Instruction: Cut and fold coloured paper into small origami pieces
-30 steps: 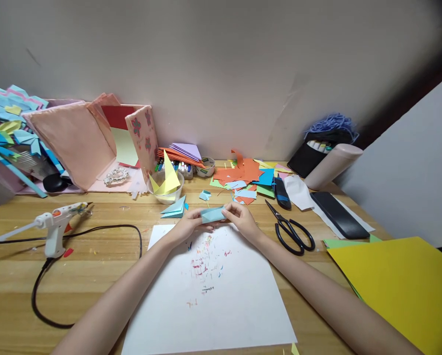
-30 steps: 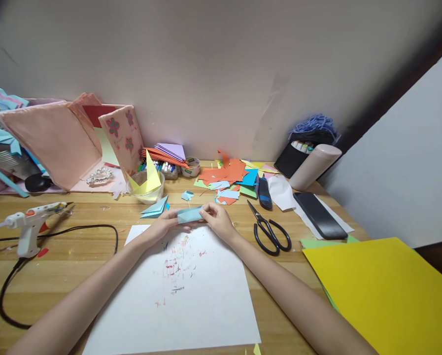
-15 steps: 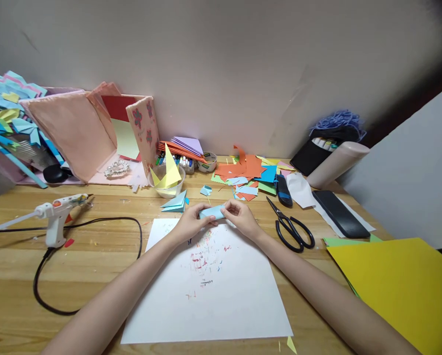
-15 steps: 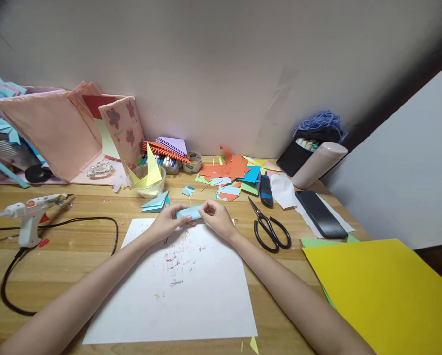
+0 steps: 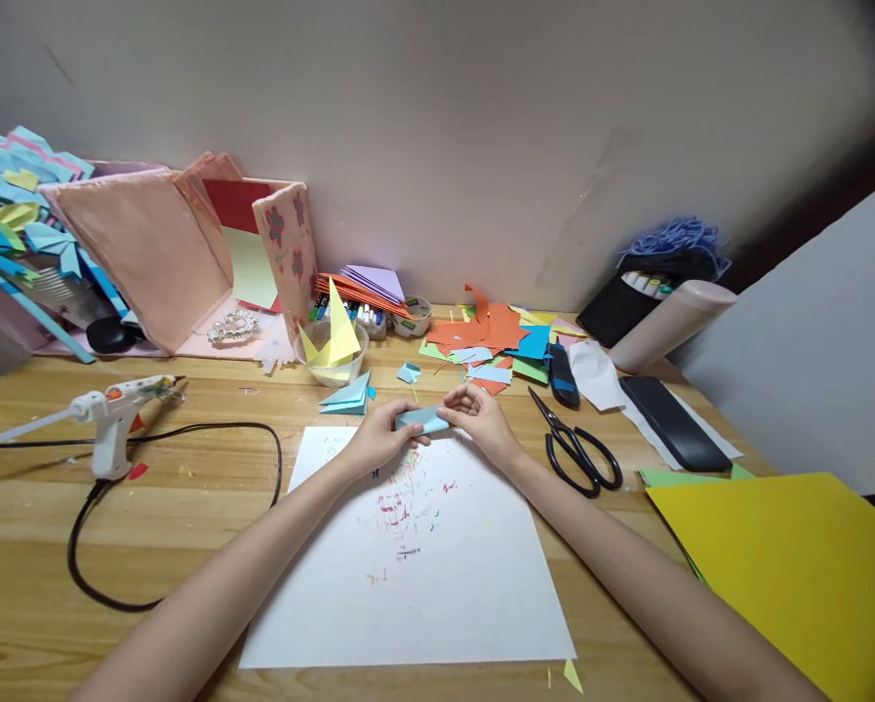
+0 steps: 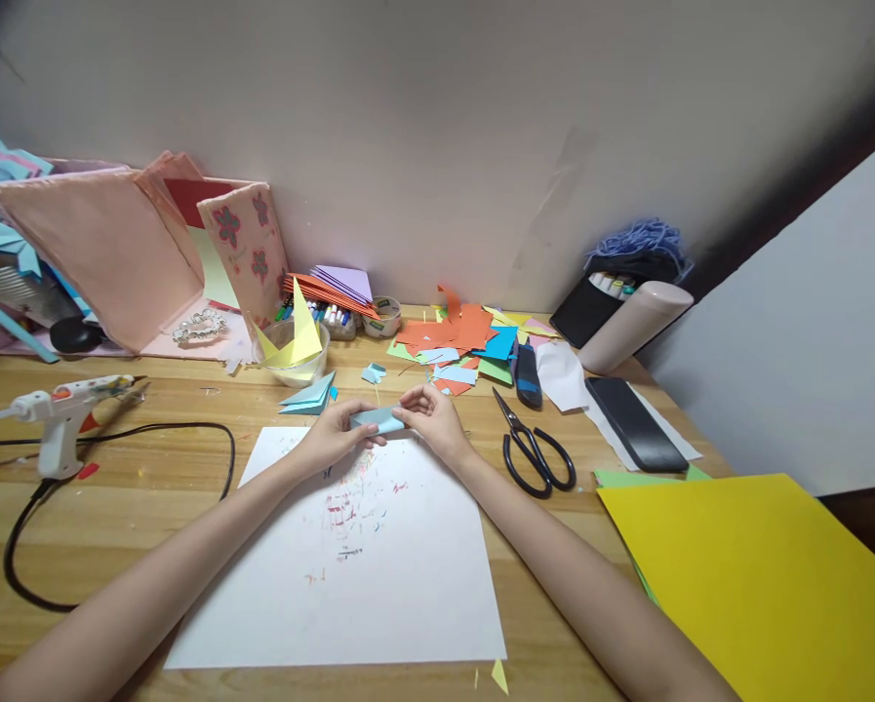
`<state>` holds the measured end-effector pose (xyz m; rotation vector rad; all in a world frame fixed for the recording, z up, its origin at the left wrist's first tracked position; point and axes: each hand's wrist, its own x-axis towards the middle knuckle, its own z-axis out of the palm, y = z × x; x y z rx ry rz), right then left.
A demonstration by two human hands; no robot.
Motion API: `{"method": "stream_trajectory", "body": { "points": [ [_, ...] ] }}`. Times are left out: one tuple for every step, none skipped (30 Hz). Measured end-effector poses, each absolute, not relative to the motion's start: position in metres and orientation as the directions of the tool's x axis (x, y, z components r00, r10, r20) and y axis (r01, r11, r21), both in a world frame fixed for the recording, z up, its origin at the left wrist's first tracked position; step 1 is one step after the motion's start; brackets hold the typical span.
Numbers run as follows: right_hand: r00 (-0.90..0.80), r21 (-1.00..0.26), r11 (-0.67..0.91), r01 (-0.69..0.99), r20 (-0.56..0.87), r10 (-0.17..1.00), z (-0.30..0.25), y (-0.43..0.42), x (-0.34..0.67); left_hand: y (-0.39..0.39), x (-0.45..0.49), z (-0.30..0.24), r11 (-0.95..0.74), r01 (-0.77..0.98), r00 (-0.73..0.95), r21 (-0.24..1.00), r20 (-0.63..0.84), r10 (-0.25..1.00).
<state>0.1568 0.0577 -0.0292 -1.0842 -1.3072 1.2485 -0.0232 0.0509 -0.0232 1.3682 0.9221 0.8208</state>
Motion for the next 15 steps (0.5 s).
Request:
{"method": "stream_trajectory", "body": {
  "points": [
    [-0.113,-0.997,0.062,-0.044,0.066,0.991,-0.0294,0.0577,0.1570,0.0507,-0.0232,-0.0230,0.046,0.046,0.426,0.998,-0.061,0.903],
    [-0.113,-0.997,0.054,-0.055,0.060,0.992,-0.0296,0.0576,0.1571,0.0504,-0.0232,-0.0226,0.043,0.048,0.418,0.998,-0.059,0.907],
    [-0.112,-0.997,0.049,-0.060,0.055,0.992,-0.0296,0.0574,0.1571,0.0502,-0.0233,-0.0220,0.039,0.048,0.407,0.998,-0.055,0.912],
    [-0.109,-0.997,0.046,-0.061,0.052,0.993,-0.0296,0.0572,0.1571,0.0500,-0.0233,-0.0214,0.036,0.046,0.398,0.998,-0.051,0.916],
    [-0.107,-0.997,0.043,-0.060,0.050,0.993,-0.0295,0.0570,0.1571,0.0500,-0.0234,-0.0209,0.035,0.040,0.389,0.999,-0.047,0.920],
    [-0.106,-0.997,0.042,-0.058,0.048,0.993,-0.0294,0.0568,0.1572,0.0500,-0.0235,-0.0205,0.037,0.033,0.385,0.999,-0.047,0.922],
    [-0.104,-0.998,0.043,-0.056,0.049,0.993,-0.0291,0.0566,0.1574,0.0502,-0.0237,-0.0204,0.041,0.025,0.385,0.999,-0.048,0.922],
    [-0.105,-0.998,0.046,-0.053,0.052,0.993,-0.0289,0.0565,0.1576,0.0505,-0.0238,-0.0205,0.044,0.020,0.389,0.999,-0.049,0.920],
    [-0.105,-0.997,0.051,-0.050,0.056,0.993,-0.0286,0.0564,0.1578,0.0508,-0.0239,-0.0208,0.045,0.017,0.393,0.999,-0.048,0.918],
    [-0.107,-0.997,0.056,-0.046,0.061,0.992,-0.0283,0.0563,0.1579,0.0512,-0.0240,-0.0214,0.042,0.017,0.395,0.999,-0.045,0.918],
    [-0.108,-0.997,0.061,-0.041,0.065,0.992,-0.0282,0.0563,0.1578,0.0515,-0.0241,-0.0220,0.035,0.020,0.394,0.999,-0.040,0.918],
    [-0.107,-0.997,0.065,-0.036,0.069,0.992,-0.0283,0.0564,0.1575,0.0518,-0.0241,-0.0227,0.028,0.025,0.389,0.999,-0.035,0.920],
    [-0.107,-0.997,0.067,-0.030,0.070,0.992,-0.0286,0.0566,0.1570,0.0520,-0.0241,-0.0233,0.021,0.031,0.383,0.999,-0.031,0.923],
    [-0.106,-0.998,0.066,-0.026,0.068,0.992,-0.0291,0.0568,0.1562,0.0521,-0.0240,-0.0237,0.016,0.037,0.379,0.999,-0.029,0.925],
    [-0.106,-0.998,0.064,-0.023,0.066,0.992,-0.0297,0.0570,0.1553,0.0522,-0.0239,-0.0238,0.012,0.043,0.378,0.999,-0.028,0.925]
  ]
}}
